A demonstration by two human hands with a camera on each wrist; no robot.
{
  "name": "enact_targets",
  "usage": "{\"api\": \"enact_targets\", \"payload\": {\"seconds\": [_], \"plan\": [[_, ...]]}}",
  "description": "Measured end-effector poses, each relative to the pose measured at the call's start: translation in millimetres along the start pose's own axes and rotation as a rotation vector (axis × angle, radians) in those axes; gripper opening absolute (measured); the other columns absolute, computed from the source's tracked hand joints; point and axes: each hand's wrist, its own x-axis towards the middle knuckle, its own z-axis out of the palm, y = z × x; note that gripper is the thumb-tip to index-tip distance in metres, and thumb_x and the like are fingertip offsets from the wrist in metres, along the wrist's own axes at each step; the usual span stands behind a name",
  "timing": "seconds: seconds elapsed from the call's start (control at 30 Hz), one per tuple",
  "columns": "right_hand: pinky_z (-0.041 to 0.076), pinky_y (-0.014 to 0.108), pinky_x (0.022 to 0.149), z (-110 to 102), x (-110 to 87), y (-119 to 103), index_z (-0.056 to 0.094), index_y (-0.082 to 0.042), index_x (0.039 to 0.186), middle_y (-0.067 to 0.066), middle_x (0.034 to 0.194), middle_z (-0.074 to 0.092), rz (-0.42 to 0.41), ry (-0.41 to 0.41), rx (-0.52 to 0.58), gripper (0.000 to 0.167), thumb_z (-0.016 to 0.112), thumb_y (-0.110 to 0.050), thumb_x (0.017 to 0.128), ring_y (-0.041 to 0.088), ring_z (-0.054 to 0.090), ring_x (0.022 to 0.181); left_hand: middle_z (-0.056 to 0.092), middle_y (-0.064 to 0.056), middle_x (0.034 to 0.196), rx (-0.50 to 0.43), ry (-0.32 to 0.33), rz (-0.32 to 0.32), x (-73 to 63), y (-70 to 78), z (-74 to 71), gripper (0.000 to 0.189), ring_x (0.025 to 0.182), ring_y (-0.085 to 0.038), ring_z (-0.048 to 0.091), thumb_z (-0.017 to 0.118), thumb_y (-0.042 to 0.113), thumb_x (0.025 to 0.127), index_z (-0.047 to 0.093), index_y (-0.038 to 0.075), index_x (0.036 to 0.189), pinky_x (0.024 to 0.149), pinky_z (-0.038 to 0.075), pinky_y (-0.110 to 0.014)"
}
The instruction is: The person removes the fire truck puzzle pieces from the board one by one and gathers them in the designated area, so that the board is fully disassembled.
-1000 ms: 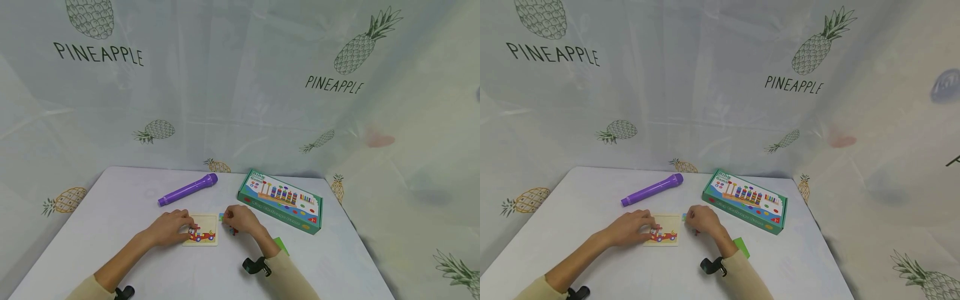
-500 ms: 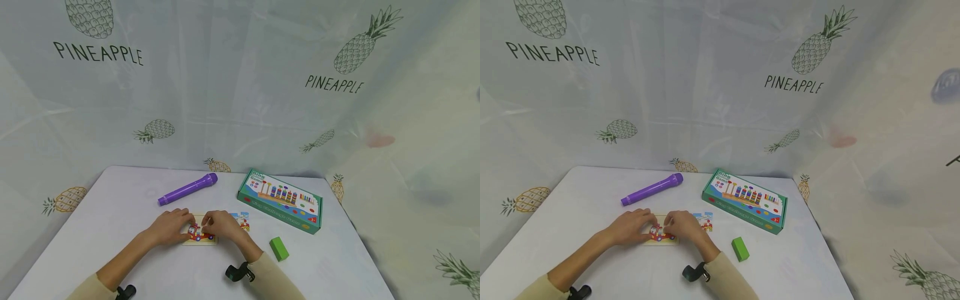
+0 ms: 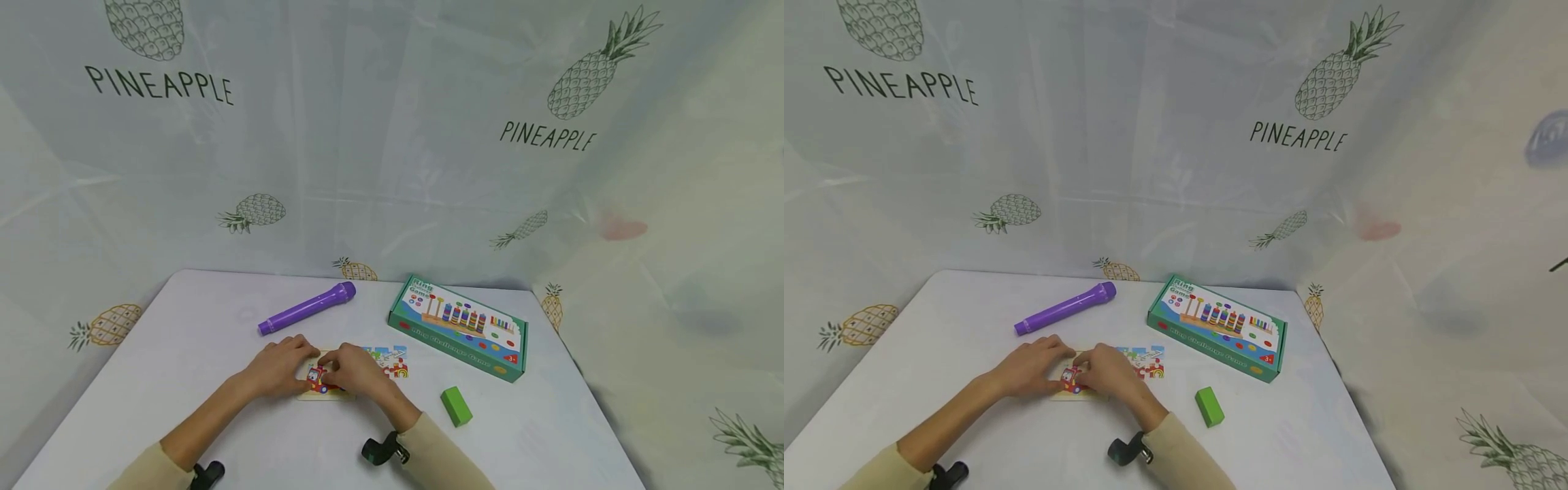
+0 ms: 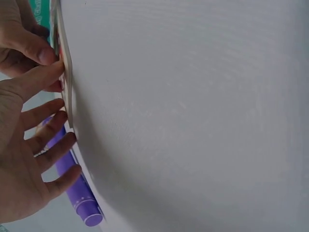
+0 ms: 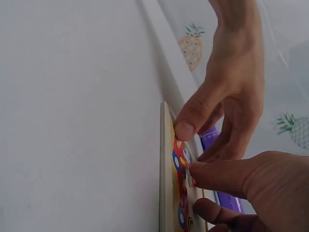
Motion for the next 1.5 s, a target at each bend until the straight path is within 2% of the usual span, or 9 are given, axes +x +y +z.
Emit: {"api": "enact_targets", "payload": {"seconds": [0.2, 0.43, 0.67, 0.87, 0.97, 1.13, 1.27, 1.5], "plan": [[0.036, 0.02, 0.056, 0, -1.8, -2, 0.077, -0.019, 0.114, -0.008, 0.077, 0.053, 0.009, 0.026, -0.019, 0.025, 0.075, -0.025, 0.09, 0.006, 0.045, 0.069, 0.06, 0.002, 0.113, -0.005, -0.022, -0.025, 2.0, 0.9, -1.7, 0.059, 0.109, -0.024, 0.059, 0.087, 0.037, 0.075, 0.068, 0.014, 0.125, 0.09, 0.048, -0.054], [0.041, 0.021, 0.06, -1, -0.6, -1, 0.077, -0.019, 0.11, -0.005, 0.084, 0.058, 0.024, 0.069, 0.028, 0.021, 0.076, -0.023, 0.089, 0.007, 0.048, 0.071, 0.06, 0.002, 0.115, -0.007, -0.015, -0.015, 2.6, 0.0, -0.9, 0.059, 0.11, -0.024, 0.059, 0.086, 0.038, 0.075, 0.068, 0.015, 0.126, 0.09, 0.048, -0.054], [0.044, 0.023, 0.067, -2, -1.5, -2, 0.077, -0.021, 0.104, -0.004, 0.094, 0.061, 0.06, 0.079, 0.096, 0.014, 0.075, -0.026, 0.09, 0.007, 0.051, 0.078, 0.06, 0.002, 0.115, -0.012, -0.008, -0.006, 1.5, -2.1, 1.8, 0.058, 0.109, -0.025, 0.059, 0.086, 0.037, 0.074, 0.069, 0.015, 0.125, 0.084, 0.05, -0.05], [0.043, 0.022, 0.069, 1, -1.3, -3, 0.073, -0.023, 0.093, -0.01, 0.09, 0.06, 0.046, 0.093, 0.147, 0.004, 0.072, -0.027, 0.093, 0.005, 0.051, 0.079, 0.059, 0.002, 0.116, -0.016, 0.0, 0.002, -0.3, -3.1, 2.6, 0.058, 0.11, -0.025, 0.058, 0.086, 0.035, 0.074, 0.068, 0.015, 0.126, 0.083, 0.051, -0.05], [0.044, 0.02, 0.066, 3, -1.5, -3, 0.07, -0.023, 0.089, -0.014, 0.084, 0.06, 0.038, 0.088, 0.188, 0.005, 0.072, -0.026, 0.094, 0.002, 0.052, 0.074, 0.059, 0.002, 0.115, -0.024, 0.003, 0.006, -0.6, -2.3, 2.5, 0.059, 0.11, -0.025, 0.058, 0.087, 0.034, 0.074, 0.068, 0.015, 0.126, 0.083, 0.051, -0.048], [0.045, 0.02, 0.06, 0, -4.7, -4, 0.069, -0.022, 0.093, -0.015, 0.082, 0.061, 0.053, 0.088, 0.269, 0.004, 0.07, -0.025, 0.095, 0.003, 0.053, 0.069, 0.058, 0.003, 0.114, -0.02, 0.004, -0.001, -0.7, -1.5, 2.6, 0.059, 0.11, -0.025, 0.057, 0.087, 0.034, 0.074, 0.069, 0.014, 0.126, 0.083, 0.05, -0.048], [0.044, 0.02, 0.058, -8, -9.2, -3, 0.069, -0.02, 0.096, -0.013, 0.084, 0.061, 0.064, 0.106, 0.293, 0.005, 0.069, -0.024, 0.097, 0.004, 0.052, 0.068, 0.058, 0.003, 0.114, -0.014, 0.0, -0.007, -0.6, -1.0, 3.0, 0.059, 0.11, -0.025, 0.057, 0.087, 0.035, 0.074, 0.069, 0.014, 0.126, 0.083, 0.051, -0.048], [0.044, 0.021, 0.058, -25, -17.1, 14, 0.071, -0.017, 0.095, -0.01, 0.081, 0.063, 0.068, 0.139, 0.319, 0.005, 0.07, -0.022, 0.095, 0.006, 0.052, 0.068, 0.059, 0.003, 0.115, -0.034, -0.012, -0.025, 0.3, -1.7, 1.1, 0.06, 0.109, -0.024, 0.057, 0.086, 0.038, 0.074, 0.069, 0.014, 0.126, 0.085, 0.05, -0.048]]}}
